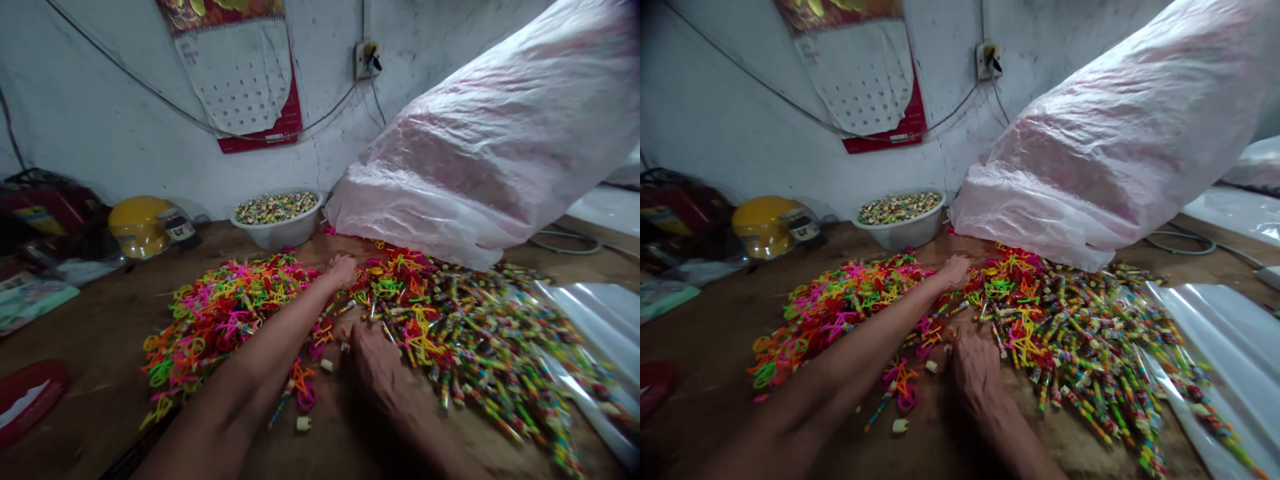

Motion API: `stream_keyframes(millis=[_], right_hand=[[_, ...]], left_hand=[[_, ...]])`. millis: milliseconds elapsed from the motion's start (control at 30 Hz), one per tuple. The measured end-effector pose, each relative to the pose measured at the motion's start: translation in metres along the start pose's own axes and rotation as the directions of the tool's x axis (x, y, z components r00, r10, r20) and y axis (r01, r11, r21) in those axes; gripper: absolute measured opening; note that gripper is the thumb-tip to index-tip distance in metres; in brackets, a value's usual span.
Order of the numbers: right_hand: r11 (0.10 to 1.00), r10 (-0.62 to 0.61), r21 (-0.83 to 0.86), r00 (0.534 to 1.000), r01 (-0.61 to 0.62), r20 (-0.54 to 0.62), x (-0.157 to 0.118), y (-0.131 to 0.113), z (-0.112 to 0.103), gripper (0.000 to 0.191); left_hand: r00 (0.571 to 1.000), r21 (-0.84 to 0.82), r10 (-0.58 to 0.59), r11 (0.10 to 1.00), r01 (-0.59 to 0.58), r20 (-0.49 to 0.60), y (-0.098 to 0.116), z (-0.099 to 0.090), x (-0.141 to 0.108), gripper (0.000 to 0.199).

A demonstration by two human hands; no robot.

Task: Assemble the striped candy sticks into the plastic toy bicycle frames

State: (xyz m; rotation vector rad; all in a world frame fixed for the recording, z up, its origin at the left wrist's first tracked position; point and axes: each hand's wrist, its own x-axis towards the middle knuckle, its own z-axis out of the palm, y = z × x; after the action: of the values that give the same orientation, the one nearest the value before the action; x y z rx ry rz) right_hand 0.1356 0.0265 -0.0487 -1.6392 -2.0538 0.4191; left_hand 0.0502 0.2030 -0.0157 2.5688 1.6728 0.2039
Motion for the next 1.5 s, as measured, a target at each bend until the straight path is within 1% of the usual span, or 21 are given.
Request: stream_keyframes(millis=[100,200,267,333,400,433,467,500,533,567,600,667,733,800,933,1033,1100,1167,1233,1333,1500], right_hand=[[0.999,0.049,0.001,0.997,-0.049,0.053,-0.014,0.006,-0.019,0.02],[0.977,0.003,0.215,0.999,-0.011,0.038,-0.043,0.019,-0.033,0.011],[0.919,0.02,0.394,1.0,-0.022,0.008,-0.061,0.026,-0.039,0.012],[0.848,0.105,0.526,0.994,-0.072,-0.033,-0.071,0.028,-0.042,0.02],[0.773,0.213,0.62,0.975,-0.134,-0.055,-0.074,0.024,-0.046,0.026],[0.73,0.263,0.664,0.963,-0.16,-0.057,-0.074,0.021,-0.047,0.029],[0.686,0.3,0.705,0.953,-0.18,-0.049,-0.073,0.018,-0.048,0.031],[0.645,0.322,0.74,0.946,-0.189,-0.039,-0.073,0.015,-0.049,0.032],[0.614,0.336,0.767,0.941,-0.185,-0.042,-0.072,0.012,-0.05,0.032],[0.598,0.343,0.782,0.938,-0.174,-0.055,-0.073,0.009,-0.05,0.032],[0.595,0.345,0.788,0.936,-0.158,-0.073,-0.074,0.007,-0.049,0.031],[0.607,0.355,0.783,0.928,-0.137,-0.113,-0.078,0.005,-0.047,0.029],[0.62,0.37,0.774,0.919,-0.132,-0.139,-0.084,0.004,-0.044,0.027],[0.635,0.355,0.763,0.923,-0.118,-0.152,-0.09,0.005,-0.041,0.026],[0.697,0.229,0.717,0.952,-0.015,-0.204,-0.093,0.006,-0.043,0.022],[0.783,0.156,0.621,0.953,0.041,-0.26,-0.091,0.007,-0.049,0.018],[0.807,0.158,0.591,0.957,0.017,-0.244,-0.093,0.008,-0.053,0.017],[0.796,0.212,0.605,0.953,-0.038,-0.219,-0.097,0.012,-0.054,0.018],[0.784,0.247,0.617,0.944,-0.061,-0.22,-0.103,0.017,-0.05,0.02],[0.782,0.235,0.623,0.937,-0.024,-0.259,-0.111,0.023,-0.041,0.02],[0.782,0.207,0.622,0.929,0.031,-0.306,-0.113,0.021,-0.037,0.019]], left_hand=[[0.999,-0.045,0.03,0.999,-0.028,0.046,0.004,0.001,0.003,0.02],[0.999,-0.119,0.035,0.992,-0.038,-0.023,0.0,-0.012,-0.009,0.012],[0.995,-0.187,0.017,0.982,-0.035,-0.1,-0.004,-0.025,-0.024,0.014],[0.986,-0.236,-0.024,0.972,-0.016,-0.165,-0.006,-0.038,-0.044,0.018],[0.983,-0.368,-0.105,0.929,0.042,-0.153,-0.002,-0.046,-0.067,0.02],[0.983,-0.51,-0.158,0.856,0.091,-0.09,0.002,-0.048,-0.081,0.02],[0.981,-0.675,-0.196,0.722,0.153,0.012,0.007,-0.049,-0.095,0.021],[0.971,-0.822,-0.2,0.525,0.221,0.133,0.012,-0.048,-0.109,0.021],[0.956,-0.911,-0.164,0.299,0.285,0.245,0.019,-0.046,-0.124,0.022],[0.94,-0.938,-0.108,0.095,0.333,0.323,0.026,-0.044,-0.138,0.024],[0.931,-0.933,-0.06,-0.049,0.357,0.359,0.033,-0.041,-0.152,0.024],[0.925,-0.904,-0.033,-0.229,0.361,0.378,0.046,-0.035,-0.175,0.022],[0.921,-0.879,-0.041,-0.315,0.357,0.388,0.058,-0.029,-0.192,0.018],[0.911,-0.858,-0.015,-0.343,0.382,0.412,0.067,-0.022,-0.203,0.014],[0.887,-0.835,-0.003,-0.337,0.435,0.462,0.076,-0.011,-0.212,0.016],[0.868,-0.783,0.031,-0.417,0.462,0.496,0.074,-0.007,-0.213,0.016],[0.834,-0.717,0.089,-0.467,0.517,0.544,0.072,-0.005,-0.214,0.016],[0.806,-0.672,0.114,-0.492,0.553,0.58,0.072,-0.002,-0.215,0.014],[0.807,-0.662,0.104,-0.516,0.543,0.581,0.075,0.001,-0.216,0.01],[0.823,-0.671,0.1,-0.529,0.519,0.558,0.083,0.005,-0.218,0.009],[0.842,-0.715,0.093,-0.485,0.504,0.531,0.092,0.005,-0.223,0.015]])
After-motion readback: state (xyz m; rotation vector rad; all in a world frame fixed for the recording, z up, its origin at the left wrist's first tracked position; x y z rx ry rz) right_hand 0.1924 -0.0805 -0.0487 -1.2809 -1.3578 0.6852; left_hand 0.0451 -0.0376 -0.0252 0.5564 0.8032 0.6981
